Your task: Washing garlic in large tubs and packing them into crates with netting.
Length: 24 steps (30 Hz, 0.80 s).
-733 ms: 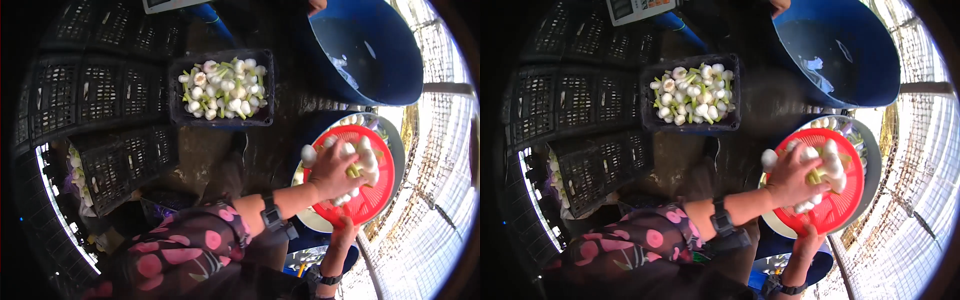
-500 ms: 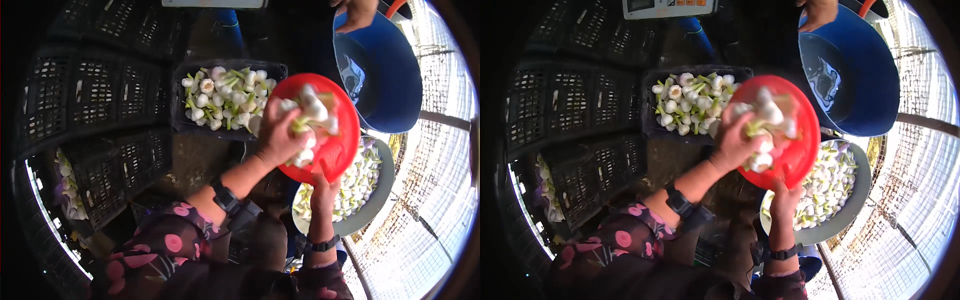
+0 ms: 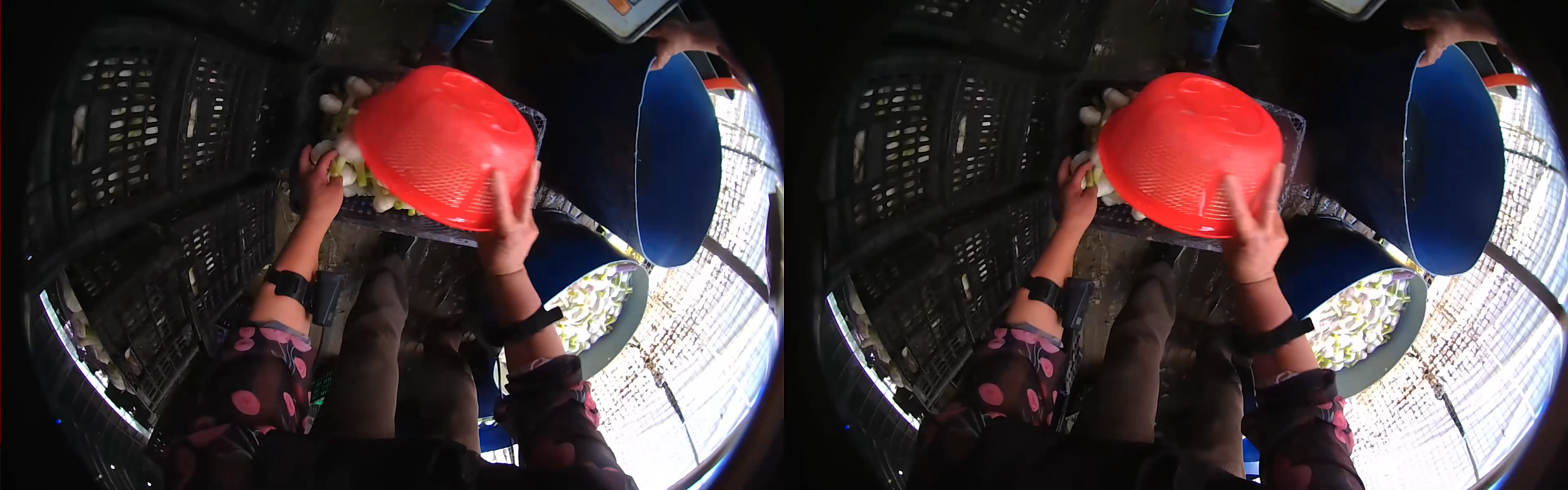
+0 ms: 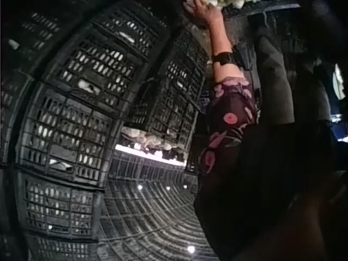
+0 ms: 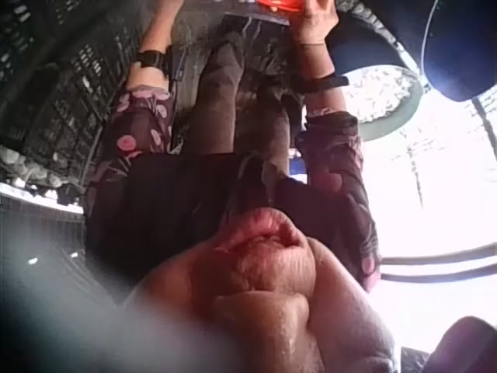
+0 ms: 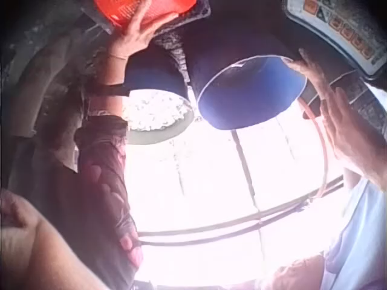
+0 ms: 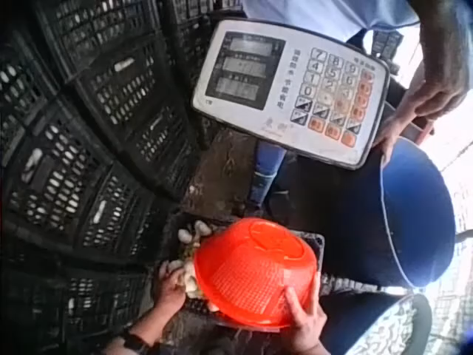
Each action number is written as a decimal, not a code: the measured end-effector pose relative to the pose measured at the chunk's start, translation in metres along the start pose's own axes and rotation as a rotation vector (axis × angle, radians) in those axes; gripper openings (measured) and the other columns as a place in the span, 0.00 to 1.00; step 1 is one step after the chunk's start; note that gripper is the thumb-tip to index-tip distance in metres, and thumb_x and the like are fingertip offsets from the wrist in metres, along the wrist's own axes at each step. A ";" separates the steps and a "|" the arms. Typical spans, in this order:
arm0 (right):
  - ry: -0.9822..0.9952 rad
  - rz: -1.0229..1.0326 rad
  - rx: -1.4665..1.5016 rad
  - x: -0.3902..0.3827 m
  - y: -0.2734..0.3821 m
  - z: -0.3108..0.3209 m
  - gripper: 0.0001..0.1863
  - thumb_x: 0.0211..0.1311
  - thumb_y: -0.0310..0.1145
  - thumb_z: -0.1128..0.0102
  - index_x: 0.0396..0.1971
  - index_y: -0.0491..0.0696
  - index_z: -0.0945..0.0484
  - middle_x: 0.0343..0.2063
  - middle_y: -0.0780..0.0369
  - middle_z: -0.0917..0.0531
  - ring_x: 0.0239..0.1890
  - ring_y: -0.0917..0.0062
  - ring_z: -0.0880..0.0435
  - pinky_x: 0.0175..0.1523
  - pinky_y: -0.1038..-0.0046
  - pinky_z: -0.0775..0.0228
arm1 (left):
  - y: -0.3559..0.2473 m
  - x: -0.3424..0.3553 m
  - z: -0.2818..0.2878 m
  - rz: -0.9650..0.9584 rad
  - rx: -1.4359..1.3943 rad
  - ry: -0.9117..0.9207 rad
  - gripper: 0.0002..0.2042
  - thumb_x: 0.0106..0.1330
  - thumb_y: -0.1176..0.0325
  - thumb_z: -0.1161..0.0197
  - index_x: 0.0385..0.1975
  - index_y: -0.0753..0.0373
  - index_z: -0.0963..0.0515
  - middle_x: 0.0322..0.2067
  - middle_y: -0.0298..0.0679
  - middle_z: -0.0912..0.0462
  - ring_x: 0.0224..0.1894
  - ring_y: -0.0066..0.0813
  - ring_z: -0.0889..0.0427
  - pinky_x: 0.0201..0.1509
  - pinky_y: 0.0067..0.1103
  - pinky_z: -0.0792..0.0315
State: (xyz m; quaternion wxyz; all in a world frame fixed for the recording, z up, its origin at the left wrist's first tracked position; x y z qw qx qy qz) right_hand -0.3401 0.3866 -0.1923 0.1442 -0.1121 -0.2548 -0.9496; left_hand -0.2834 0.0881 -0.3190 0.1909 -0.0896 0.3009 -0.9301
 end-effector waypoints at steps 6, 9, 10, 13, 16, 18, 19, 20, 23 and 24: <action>-0.230 -0.151 0.053 0.000 -0.032 0.033 0.36 0.46 0.18 0.39 0.60 0.47 0.39 0.59 0.48 0.37 0.58 0.57 0.32 0.54 0.66 0.30 | -0.039 0.014 0.036 0.063 -0.144 -0.048 0.26 0.45 0.82 0.46 0.48 0.56 0.27 0.58 0.48 0.39 0.59 0.47 0.38 0.61 0.31 0.40; -0.304 -0.244 0.183 0.005 -0.046 0.037 0.32 0.52 0.17 0.44 0.60 0.43 0.40 0.56 0.49 0.32 0.56 0.62 0.29 0.54 0.70 0.31 | -0.101 0.027 0.028 -0.113 -0.175 0.044 0.25 0.47 0.81 0.47 0.50 0.58 0.29 0.58 0.47 0.40 0.61 0.46 0.40 0.62 0.31 0.42; -0.418 -0.312 0.346 0.006 -0.055 0.040 0.30 0.56 0.17 0.47 0.61 0.43 0.41 0.53 0.51 0.28 0.54 0.67 0.26 0.53 0.73 0.32 | -0.119 0.029 0.018 -0.176 -0.200 0.062 0.25 0.48 0.81 0.47 0.51 0.59 0.29 0.58 0.47 0.40 0.61 0.44 0.39 0.63 0.30 0.42; -0.386 -0.314 0.110 0.005 -0.050 0.049 0.30 0.57 0.18 0.47 0.61 0.44 0.41 0.54 0.53 0.28 0.52 0.71 0.25 0.52 0.76 0.31 | -0.155 0.034 0.003 -0.339 -0.163 0.100 0.25 0.47 0.78 0.43 0.51 0.58 0.29 0.58 0.48 0.39 0.61 0.49 0.41 0.64 0.35 0.45; -0.482 -0.484 0.282 -0.003 -0.065 0.064 0.30 0.55 0.16 0.50 0.61 0.42 0.41 0.56 0.55 0.30 0.56 0.68 0.28 0.57 0.75 0.37 | -0.164 0.029 -0.030 -0.453 0.224 0.361 0.22 0.57 0.66 0.46 0.54 0.52 0.31 0.60 0.44 0.40 0.63 0.50 0.45 0.66 0.37 0.50; -0.582 -0.554 0.250 -0.010 -0.074 0.075 0.29 0.56 0.18 0.49 0.60 0.42 0.41 0.56 0.55 0.30 0.57 0.69 0.30 0.58 0.76 0.39 | -0.150 0.029 -0.046 -0.487 0.153 0.274 0.20 0.58 0.61 0.48 0.53 0.48 0.29 0.61 0.44 0.40 0.64 0.49 0.45 0.66 0.41 0.54; -0.598 -0.613 0.315 -0.021 -0.092 0.080 0.29 0.56 0.18 0.49 0.60 0.41 0.41 0.55 0.56 0.29 0.56 0.69 0.29 0.58 0.76 0.39 | -0.154 0.030 -0.047 -0.435 0.137 0.322 0.20 0.58 0.60 0.47 0.53 0.48 0.29 0.60 0.45 0.40 0.64 0.49 0.45 0.66 0.41 0.54; -0.607 -0.673 0.371 -0.037 -0.111 0.086 0.28 0.56 0.19 0.49 0.59 0.41 0.40 0.54 0.56 0.29 0.55 0.69 0.29 0.58 0.75 0.39 | -0.161 0.028 -0.047 -0.376 0.115 0.379 0.20 0.58 0.60 0.47 0.53 0.48 0.29 0.60 0.46 0.40 0.64 0.49 0.46 0.66 0.41 0.55; -0.782 -1.048 1.013 -0.078 -0.127 0.114 0.26 0.53 0.19 0.48 0.56 0.41 0.37 0.48 0.55 0.28 0.48 0.66 0.25 0.48 0.66 0.26 | -0.170 0.004 -0.021 -0.325 0.088 0.304 0.20 0.55 0.68 0.44 0.51 0.57 0.29 0.55 0.48 0.34 0.59 0.48 0.38 0.62 0.35 0.44; -0.755 -1.099 1.072 -0.095 -0.124 0.129 0.27 0.53 0.20 0.48 0.56 0.41 0.38 0.48 0.53 0.28 0.46 0.64 0.24 0.43 0.63 0.22 | -0.168 -0.009 -0.007 -0.270 0.003 0.247 0.19 0.54 0.72 0.44 0.49 0.60 0.29 0.53 0.48 0.32 0.56 0.48 0.33 0.60 0.32 0.39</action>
Point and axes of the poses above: each hand's wrist, its own x-axis towards the middle knuckle, its own z-axis out of the back of the hand, y = z × x, the point moved 2 cm from there along x, towards the middle knuckle
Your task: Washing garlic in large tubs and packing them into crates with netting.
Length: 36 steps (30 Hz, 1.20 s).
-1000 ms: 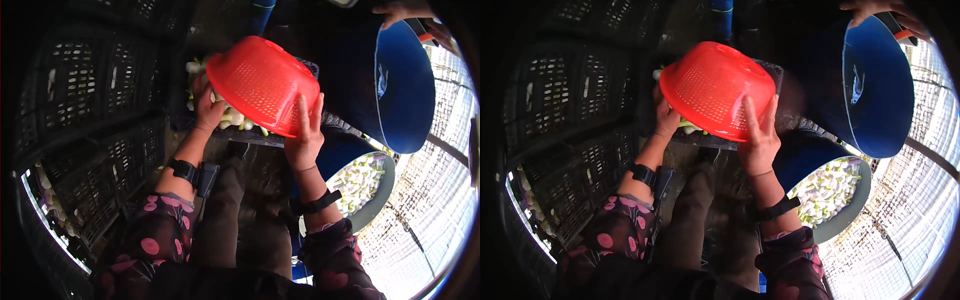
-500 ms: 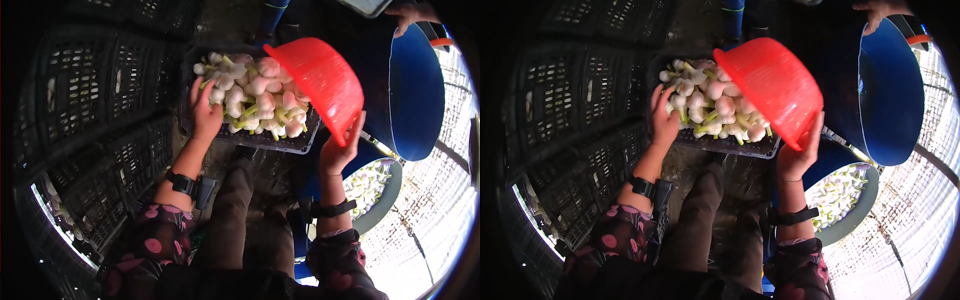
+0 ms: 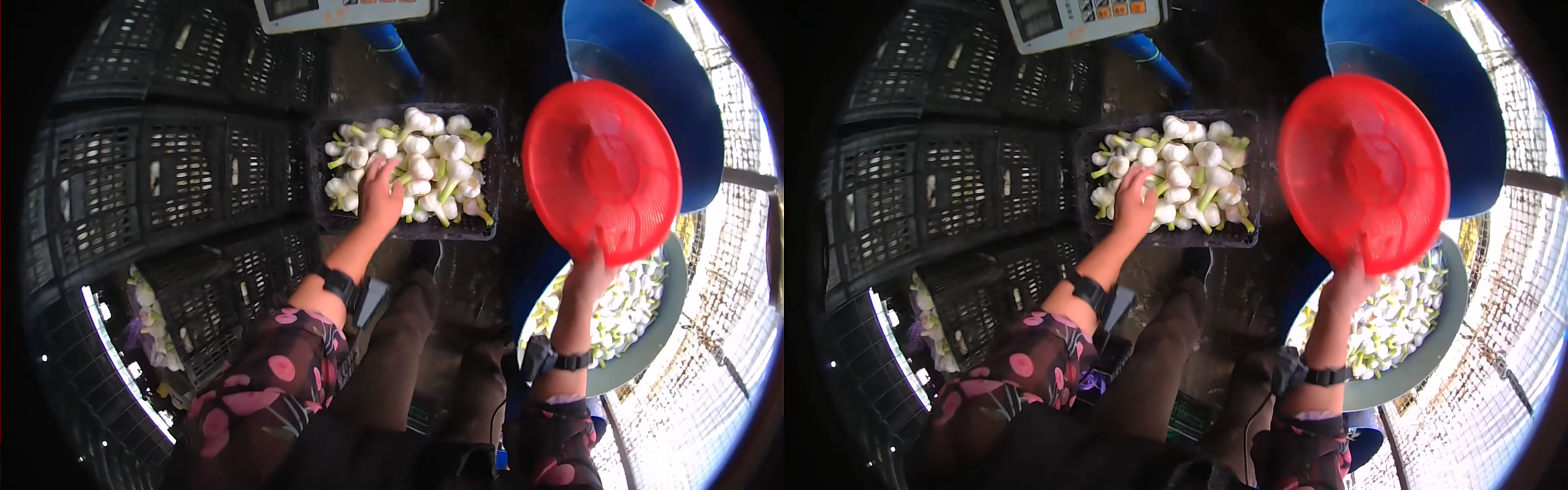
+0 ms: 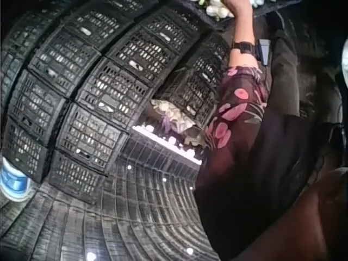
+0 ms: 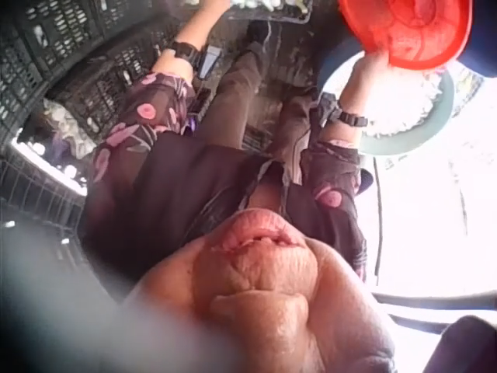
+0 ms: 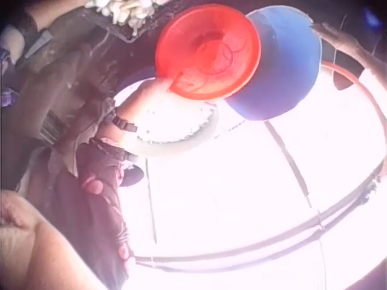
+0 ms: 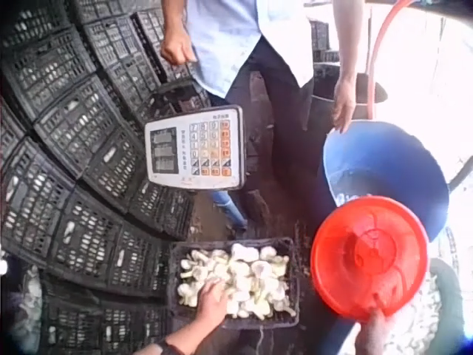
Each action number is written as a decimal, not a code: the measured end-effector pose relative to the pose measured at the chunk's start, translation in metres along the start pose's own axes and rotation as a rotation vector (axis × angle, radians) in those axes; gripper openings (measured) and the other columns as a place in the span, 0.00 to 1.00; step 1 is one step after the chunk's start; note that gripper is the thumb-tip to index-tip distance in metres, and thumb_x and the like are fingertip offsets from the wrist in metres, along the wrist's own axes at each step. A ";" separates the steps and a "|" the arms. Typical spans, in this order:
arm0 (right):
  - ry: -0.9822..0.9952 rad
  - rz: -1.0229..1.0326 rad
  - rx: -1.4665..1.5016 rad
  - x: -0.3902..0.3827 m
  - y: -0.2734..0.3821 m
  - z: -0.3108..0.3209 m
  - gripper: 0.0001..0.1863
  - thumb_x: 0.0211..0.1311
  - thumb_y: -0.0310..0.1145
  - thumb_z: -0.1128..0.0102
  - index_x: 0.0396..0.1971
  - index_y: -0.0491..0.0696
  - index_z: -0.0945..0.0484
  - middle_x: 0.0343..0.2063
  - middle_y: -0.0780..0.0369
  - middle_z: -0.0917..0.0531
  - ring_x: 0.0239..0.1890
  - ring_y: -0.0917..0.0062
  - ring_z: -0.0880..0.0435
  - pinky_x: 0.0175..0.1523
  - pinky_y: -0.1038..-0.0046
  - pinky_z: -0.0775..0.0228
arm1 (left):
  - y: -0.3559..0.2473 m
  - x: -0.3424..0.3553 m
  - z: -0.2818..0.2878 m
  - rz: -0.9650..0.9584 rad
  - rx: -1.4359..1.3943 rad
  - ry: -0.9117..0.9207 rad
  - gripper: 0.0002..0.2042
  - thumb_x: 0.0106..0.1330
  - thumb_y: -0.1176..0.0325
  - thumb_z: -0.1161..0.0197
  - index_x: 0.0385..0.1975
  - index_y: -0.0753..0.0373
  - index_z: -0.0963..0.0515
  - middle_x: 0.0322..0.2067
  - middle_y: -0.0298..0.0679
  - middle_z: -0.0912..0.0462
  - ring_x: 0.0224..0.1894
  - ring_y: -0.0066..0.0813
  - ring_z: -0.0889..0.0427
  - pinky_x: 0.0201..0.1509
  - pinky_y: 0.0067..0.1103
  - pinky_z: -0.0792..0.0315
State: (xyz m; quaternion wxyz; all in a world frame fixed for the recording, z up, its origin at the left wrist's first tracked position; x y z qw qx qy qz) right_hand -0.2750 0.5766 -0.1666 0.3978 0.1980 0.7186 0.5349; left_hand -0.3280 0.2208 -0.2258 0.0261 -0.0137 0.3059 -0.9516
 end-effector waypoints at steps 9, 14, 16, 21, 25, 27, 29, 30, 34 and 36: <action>-0.148 -0.368 0.401 -0.018 0.006 0.324 0.18 0.52 0.24 0.49 0.45 0.37 0.32 0.45 0.52 0.25 0.46 0.63 0.24 0.52 0.63 0.28 | -0.078 -0.234 -0.037 0.124 -0.206 0.413 0.19 0.48 0.82 0.46 0.44 0.64 0.28 0.39 0.44 0.28 0.31 0.29 0.24 0.36 0.23 0.28; -0.327 -0.450 0.437 -0.036 -0.018 0.415 0.14 0.52 0.26 0.49 0.40 0.37 0.30 0.37 0.56 0.21 0.38 0.67 0.20 0.43 0.71 0.23 | -0.144 -0.304 -0.073 0.100 -0.181 0.580 0.22 0.54 0.78 0.44 0.51 0.60 0.31 0.44 0.46 0.29 0.32 0.29 0.23 0.39 0.23 0.27; -0.369 -0.473 0.439 -0.044 -0.019 0.432 0.13 0.52 0.27 0.49 0.39 0.38 0.30 0.35 0.57 0.20 0.35 0.68 0.19 0.39 0.72 0.22 | -0.178 -0.307 -0.079 0.202 -0.327 0.678 0.23 0.55 0.77 0.43 0.54 0.59 0.34 0.46 0.46 0.30 0.34 0.30 0.22 0.41 0.24 0.27; -0.412 -0.518 0.420 -0.053 -0.026 0.449 0.10 0.53 0.27 0.49 0.35 0.41 0.29 0.32 0.59 0.19 0.29 0.70 0.18 0.30 0.74 0.22 | -0.228 -0.288 -0.084 0.195 -0.177 0.736 0.25 0.56 0.76 0.44 0.57 0.57 0.36 0.48 0.47 0.30 0.36 0.31 0.22 0.44 0.25 0.27; -0.382 -0.594 0.317 -0.060 -0.031 0.460 0.10 0.52 0.28 0.50 0.35 0.42 0.29 0.30 0.59 0.19 0.27 0.72 0.18 0.29 0.76 0.22 | -0.252 -0.282 -0.092 0.194 -0.201 0.734 0.26 0.55 0.76 0.46 0.58 0.59 0.38 0.49 0.50 0.30 0.37 0.31 0.22 0.45 0.24 0.27; -0.349 -0.582 0.308 -0.055 -0.041 0.479 0.11 0.50 0.28 0.49 0.34 0.42 0.29 0.30 0.60 0.19 0.27 0.73 0.18 0.28 0.78 0.22 | -0.261 -0.287 -0.100 0.186 -0.222 0.744 0.27 0.55 0.76 0.46 0.58 0.59 0.38 0.49 0.50 0.30 0.37 0.31 0.22 0.45 0.24 0.27; -0.341 -0.605 0.255 -0.054 -0.043 0.476 0.11 0.50 0.28 0.49 0.35 0.42 0.29 0.30 0.60 0.19 0.27 0.72 0.18 0.28 0.77 0.22 | -0.259 -0.291 -0.097 0.279 -0.311 0.751 0.27 0.53 0.73 0.45 0.57 0.56 0.37 0.46 0.52 0.28 0.48 0.46 0.27 0.52 0.31 0.32; -0.340 -0.624 0.215 -0.054 -0.044 0.473 0.12 0.50 0.28 0.49 0.35 0.42 0.29 0.31 0.60 0.19 0.27 0.72 0.18 0.28 0.77 0.22 | -0.255 -0.292 -0.096 0.292 -0.319 0.752 0.27 0.53 0.73 0.45 0.57 0.56 0.37 0.46 0.52 0.28 0.48 0.46 0.27 0.52 0.31 0.32; -0.347 -0.636 0.191 -0.054 -0.028 0.449 0.13 0.50 0.28 0.50 0.36 0.41 0.30 0.32 0.59 0.20 0.28 0.70 0.18 0.30 0.75 0.22 | -0.246 -0.288 -0.094 0.303 -0.282 0.781 0.28 0.52 0.72 0.44 0.57 0.57 0.38 0.47 0.53 0.29 0.51 0.48 0.29 0.55 0.32 0.34; -0.315 -0.630 0.212 -0.049 -0.040 0.459 0.14 0.49 0.28 0.50 0.38 0.40 0.30 0.34 0.57 0.20 0.30 0.69 0.18 0.31 0.73 0.21 | -0.241 -0.279 -0.098 0.117 -0.217 0.709 0.28 0.54 0.75 0.45 0.58 0.61 0.39 0.46 0.50 0.29 0.38 0.36 0.22 0.45 0.27 0.27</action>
Point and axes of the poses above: each hand's wrist, its own x-axis towards the middle knuckle, its own z-axis out of the back of the hand, y = z × x, the point moved 2 cm from there along x, towards the middle knuckle
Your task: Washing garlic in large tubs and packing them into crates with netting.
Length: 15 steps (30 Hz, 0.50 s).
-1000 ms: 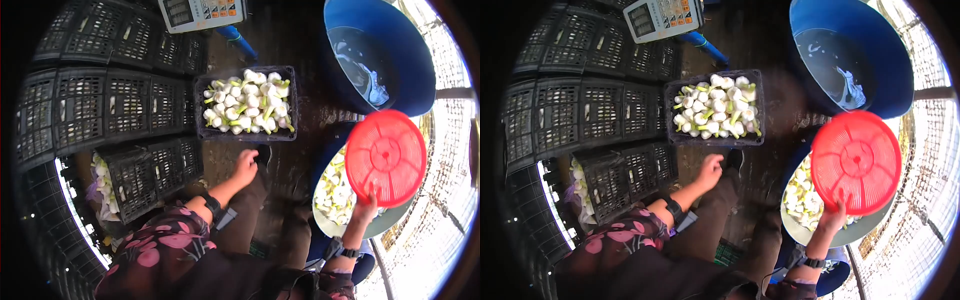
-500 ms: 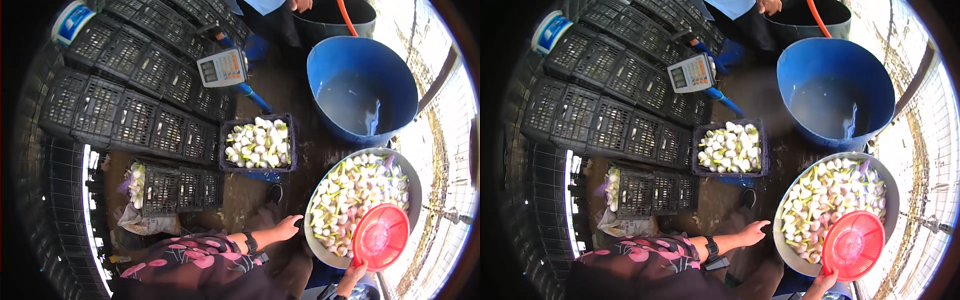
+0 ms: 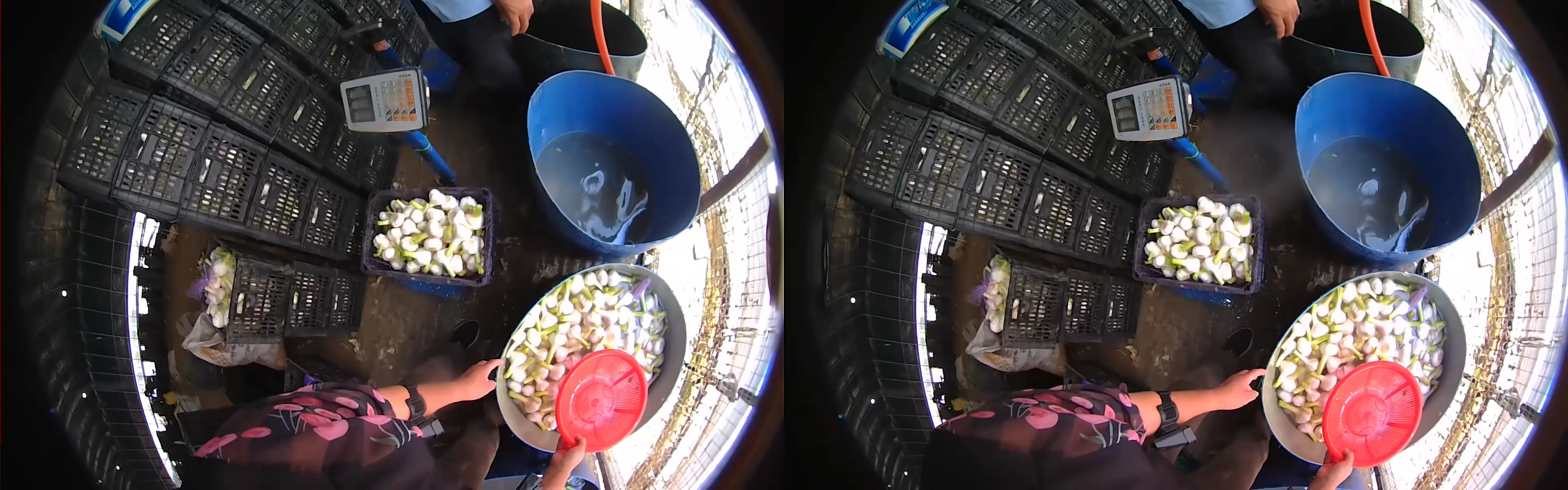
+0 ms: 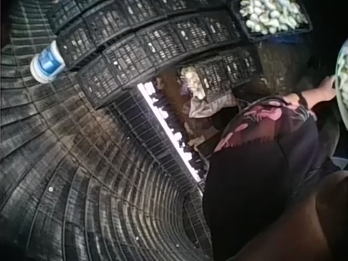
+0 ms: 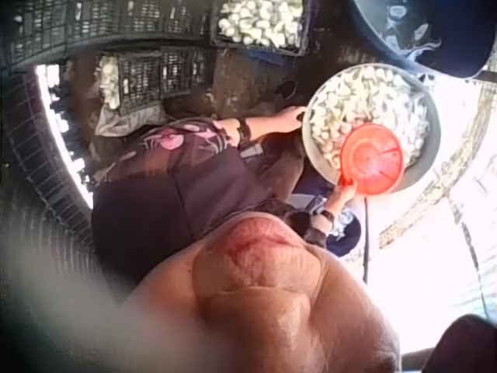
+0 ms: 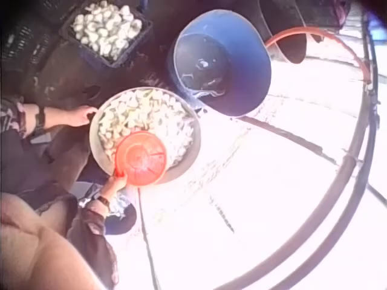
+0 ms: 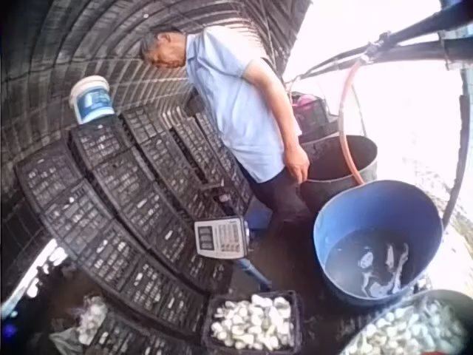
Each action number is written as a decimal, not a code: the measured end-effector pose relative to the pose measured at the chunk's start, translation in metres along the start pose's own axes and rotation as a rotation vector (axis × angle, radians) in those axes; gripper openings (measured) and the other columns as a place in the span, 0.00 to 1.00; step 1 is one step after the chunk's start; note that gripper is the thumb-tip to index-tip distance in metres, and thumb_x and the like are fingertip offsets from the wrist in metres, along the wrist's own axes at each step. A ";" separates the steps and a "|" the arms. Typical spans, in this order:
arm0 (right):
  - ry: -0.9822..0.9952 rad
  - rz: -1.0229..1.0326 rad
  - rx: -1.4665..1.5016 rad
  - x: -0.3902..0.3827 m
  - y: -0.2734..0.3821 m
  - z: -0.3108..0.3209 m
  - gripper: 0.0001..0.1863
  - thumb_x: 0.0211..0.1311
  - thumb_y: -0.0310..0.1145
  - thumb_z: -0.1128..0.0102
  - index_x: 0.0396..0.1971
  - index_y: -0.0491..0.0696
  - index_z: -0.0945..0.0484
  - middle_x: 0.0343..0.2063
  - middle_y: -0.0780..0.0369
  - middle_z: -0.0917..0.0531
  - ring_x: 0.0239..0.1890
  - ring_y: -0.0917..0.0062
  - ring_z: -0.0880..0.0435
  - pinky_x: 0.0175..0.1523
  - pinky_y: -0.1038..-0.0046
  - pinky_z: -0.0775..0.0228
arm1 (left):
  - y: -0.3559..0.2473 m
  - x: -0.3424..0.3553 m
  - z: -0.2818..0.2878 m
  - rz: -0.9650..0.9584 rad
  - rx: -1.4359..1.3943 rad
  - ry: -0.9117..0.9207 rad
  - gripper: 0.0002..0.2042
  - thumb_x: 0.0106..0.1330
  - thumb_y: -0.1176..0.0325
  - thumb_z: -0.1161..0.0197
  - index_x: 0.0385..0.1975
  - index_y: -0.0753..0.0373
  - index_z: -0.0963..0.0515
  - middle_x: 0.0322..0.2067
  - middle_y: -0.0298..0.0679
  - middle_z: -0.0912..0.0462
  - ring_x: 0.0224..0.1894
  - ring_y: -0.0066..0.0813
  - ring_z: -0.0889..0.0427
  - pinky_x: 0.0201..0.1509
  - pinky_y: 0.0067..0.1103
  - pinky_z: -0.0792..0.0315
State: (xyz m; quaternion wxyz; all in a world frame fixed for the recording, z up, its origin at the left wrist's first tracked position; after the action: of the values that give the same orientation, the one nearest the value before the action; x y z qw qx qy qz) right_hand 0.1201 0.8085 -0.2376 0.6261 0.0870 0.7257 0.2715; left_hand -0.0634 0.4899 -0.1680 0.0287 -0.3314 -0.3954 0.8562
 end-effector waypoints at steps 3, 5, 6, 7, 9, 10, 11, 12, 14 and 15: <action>0.014 0.018 0.040 -0.003 -0.001 -0.011 0.15 0.49 0.27 0.50 0.39 0.39 0.30 0.35 0.56 0.21 0.32 0.68 0.18 0.33 0.71 0.21 | -0.007 0.012 0.017 0.162 -0.138 0.058 0.26 0.52 0.72 0.45 0.55 0.59 0.36 0.47 0.54 0.28 0.52 0.49 0.30 0.56 0.32 0.35; 0.022 0.009 0.041 -0.006 0.001 -0.014 0.16 0.49 0.27 0.50 0.40 0.39 0.30 0.36 0.56 0.21 0.33 0.68 0.19 0.35 0.71 0.21 | -0.013 0.020 0.031 0.135 -0.156 0.053 0.25 0.52 0.73 0.45 0.54 0.60 0.36 0.47 0.53 0.28 0.52 0.48 0.30 0.56 0.32 0.35; 0.031 -0.004 0.043 -0.005 0.002 -0.014 0.16 0.49 0.26 0.51 0.40 0.39 0.31 0.36 0.55 0.21 0.33 0.67 0.19 0.37 0.71 0.21 | -0.013 0.021 0.034 0.111 -0.171 0.048 0.25 0.52 0.73 0.45 0.54 0.61 0.35 0.47 0.53 0.27 0.53 0.48 0.30 0.56 0.32 0.35; 0.030 0.002 0.041 -0.003 0.003 -0.016 0.16 0.49 0.26 0.51 0.40 0.39 0.31 0.36 0.55 0.21 0.33 0.67 0.19 0.37 0.71 0.21 | -0.012 0.025 0.037 0.097 -0.166 0.015 0.23 0.52 0.73 0.45 0.52 0.61 0.33 0.46 0.53 0.26 0.52 0.48 0.29 0.55 0.32 0.34; 0.094 0.132 0.077 -0.001 0.006 -0.020 0.17 0.54 0.31 0.49 0.42 0.37 0.31 0.37 0.55 0.21 0.37 0.68 0.19 0.42 0.72 0.22 | -0.006 0.026 0.038 0.065 -0.170 0.011 0.24 0.53 0.74 0.45 0.53 0.62 0.35 0.46 0.53 0.27 0.45 0.42 0.25 0.50 0.29 0.31; 0.089 0.138 0.068 -0.001 0.004 -0.019 0.17 0.54 0.31 0.49 0.42 0.37 0.31 0.37 0.55 0.21 0.37 0.68 0.19 0.42 0.72 0.22 | -0.002 0.025 0.038 0.038 -0.169 0.006 0.24 0.55 0.74 0.44 0.55 0.63 0.36 0.46 0.53 0.27 0.37 0.35 0.21 0.44 0.27 0.27; 0.144 0.115 0.113 -0.001 -0.002 -0.021 0.20 0.56 0.39 0.46 0.41 0.38 0.30 0.39 0.55 0.22 0.39 0.68 0.21 0.42 0.70 0.24 | 0.005 0.025 0.037 0.041 -0.185 0.013 0.24 0.55 0.74 0.44 0.55 0.63 0.36 0.46 0.53 0.27 0.37 0.35 0.21 0.44 0.27 0.27; 0.194 0.097 0.154 -0.017 -0.001 -0.040 0.24 0.58 0.48 0.44 0.41 0.39 0.29 0.40 0.54 0.22 0.41 0.69 0.22 0.42 0.69 0.25 | 0.011 0.023 0.038 0.064 -0.223 -0.009 0.23 0.54 0.74 0.44 0.53 0.64 0.34 0.45 0.52 0.26 0.38 0.35 0.21 0.44 0.26 0.27; 0.354 -0.185 -0.213 -0.037 -0.018 -0.073 0.26 0.60 0.51 0.48 0.43 0.42 0.29 0.42 0.52 0.24 0.45 0.65 0.23 0.47 0.65 0.28 | 0.020 0.014 0.041 0.038 -0.216 -0.074 0.21 0.51 0.76 0.45 0.48 0.64 0.30 0.41 0.47 0.24 0.39 0.35 0.22 0.44 0.25 0.27; 0.410 -0.331 -0.335 -0.044 -0.024 -0.089 0.20 0.61 0.43 0.46 0.44 0.42 0.30 0.35 0.54 0.21 0.37 0.66 0.20 0.41 0.68 0.25 | 0.024 0.012 0.040 0.042 -0.303 -0.027 0.20 0.50 0.78 0.45 0.46 0.65 0.29 0.41 0.46 0.23 0.39 0.34 0.22 0.43 0.25 0.28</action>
State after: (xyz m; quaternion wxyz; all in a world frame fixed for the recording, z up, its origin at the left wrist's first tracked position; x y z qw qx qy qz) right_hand 0.0487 0.7419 -0.2055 0.5081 -0.1934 0.7863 0.2936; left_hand -0.0916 0.4506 -0.1725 -0.0449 -0.3286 -0.5136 0.7913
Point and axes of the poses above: each hand's wrist, its own x-axis towards the middle knuckle, its own z-axis out of the back of the hand, y = z × x, the point moved 2 cm from there along x, towards the middle knuckle
